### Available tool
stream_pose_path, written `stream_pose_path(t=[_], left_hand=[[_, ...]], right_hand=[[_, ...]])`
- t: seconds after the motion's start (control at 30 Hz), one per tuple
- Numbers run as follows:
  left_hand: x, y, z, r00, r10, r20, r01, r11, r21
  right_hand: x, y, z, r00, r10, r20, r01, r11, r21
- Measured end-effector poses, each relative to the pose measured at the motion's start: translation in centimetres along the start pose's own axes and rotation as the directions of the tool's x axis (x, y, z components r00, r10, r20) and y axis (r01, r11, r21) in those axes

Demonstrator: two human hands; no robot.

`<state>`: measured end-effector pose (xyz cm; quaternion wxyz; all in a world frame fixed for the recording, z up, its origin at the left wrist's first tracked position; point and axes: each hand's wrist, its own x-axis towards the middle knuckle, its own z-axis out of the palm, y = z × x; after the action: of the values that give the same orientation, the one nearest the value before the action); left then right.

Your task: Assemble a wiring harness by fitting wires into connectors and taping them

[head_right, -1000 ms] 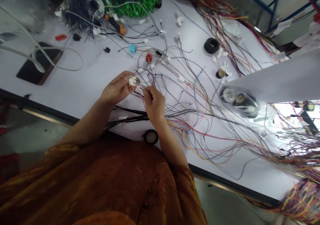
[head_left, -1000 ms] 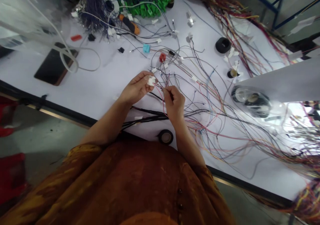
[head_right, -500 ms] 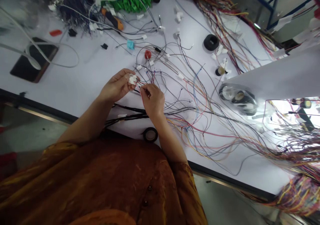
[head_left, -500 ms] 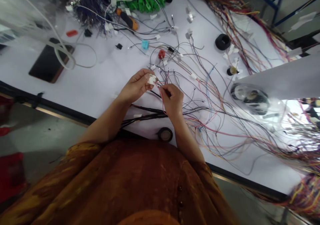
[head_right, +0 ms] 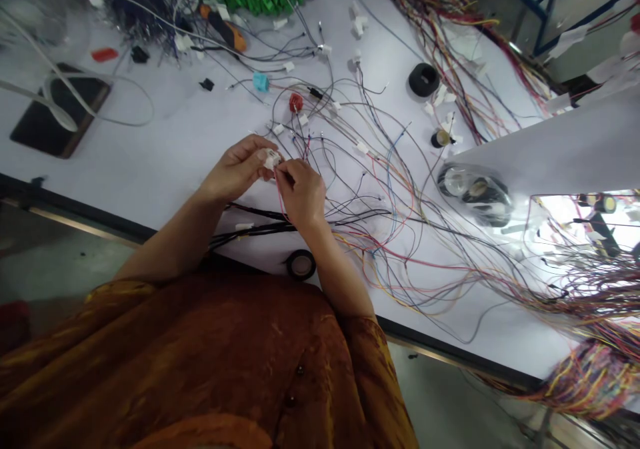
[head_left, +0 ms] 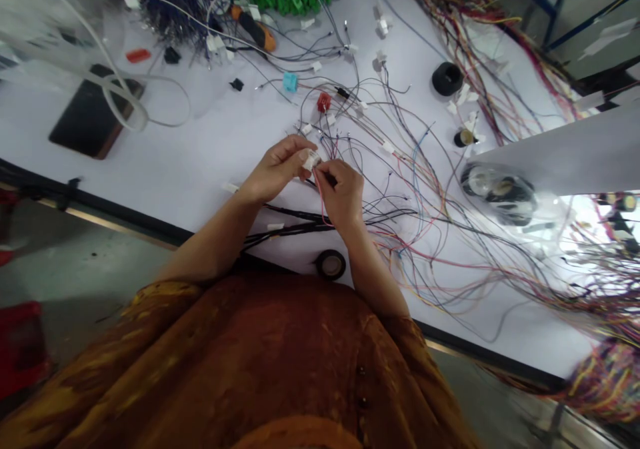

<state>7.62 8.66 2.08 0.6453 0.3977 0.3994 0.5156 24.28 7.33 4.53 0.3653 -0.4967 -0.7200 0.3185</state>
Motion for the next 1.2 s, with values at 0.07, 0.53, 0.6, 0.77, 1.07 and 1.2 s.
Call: stream_pose_path(t=[0.07,0.53,0.6,0.77,1.07,1.2], left_hand=[[-0.1,0.3,0.2,0.999,-0.02,-0.037,0.019,0.999,-0.028],[-0.4,1.7,0.2,0.994,0.024,-0.104,-0.03,0.998,-0.063],[0.0,2.2,-0.3,0.993,-0.043,-0.114,0.021,0.981,-0.192],[0.6,2.5,-1.4,0.966,-0.256,-0.033,0.223,0.893,-0.391],[1.1,1.1,-1.5,0.988,-0.147,-0.051,0.125,0.944,-0.307],[1.6,0.0,-2.1,0.982,-0.173,-0.077,0.153,0.964,-0.217]], right_hand=[[0.0,0.1,0.0,1.0,0.012,0.011,-0.012,1.0,0.001],[-0.8,0.8,-2.9,0.988,0.099,-0.12,-0.094,0.994,0.054],[-1.5,2.7,-4.7,0.975,0.142,-0.172,-0.139,0.99,0.026],[-4.4,8.3,-7.9,0.974,0.206,-0.09,-0.217,0.964,-0.152],[-7.2,9.6,-10.1,0.954,0.215,-0.211,-0.259,0.943,-0.209],[-7.3,7.7,-10.7,0.957,0.163,-0.241,-0.207,0.963,-0.171]])
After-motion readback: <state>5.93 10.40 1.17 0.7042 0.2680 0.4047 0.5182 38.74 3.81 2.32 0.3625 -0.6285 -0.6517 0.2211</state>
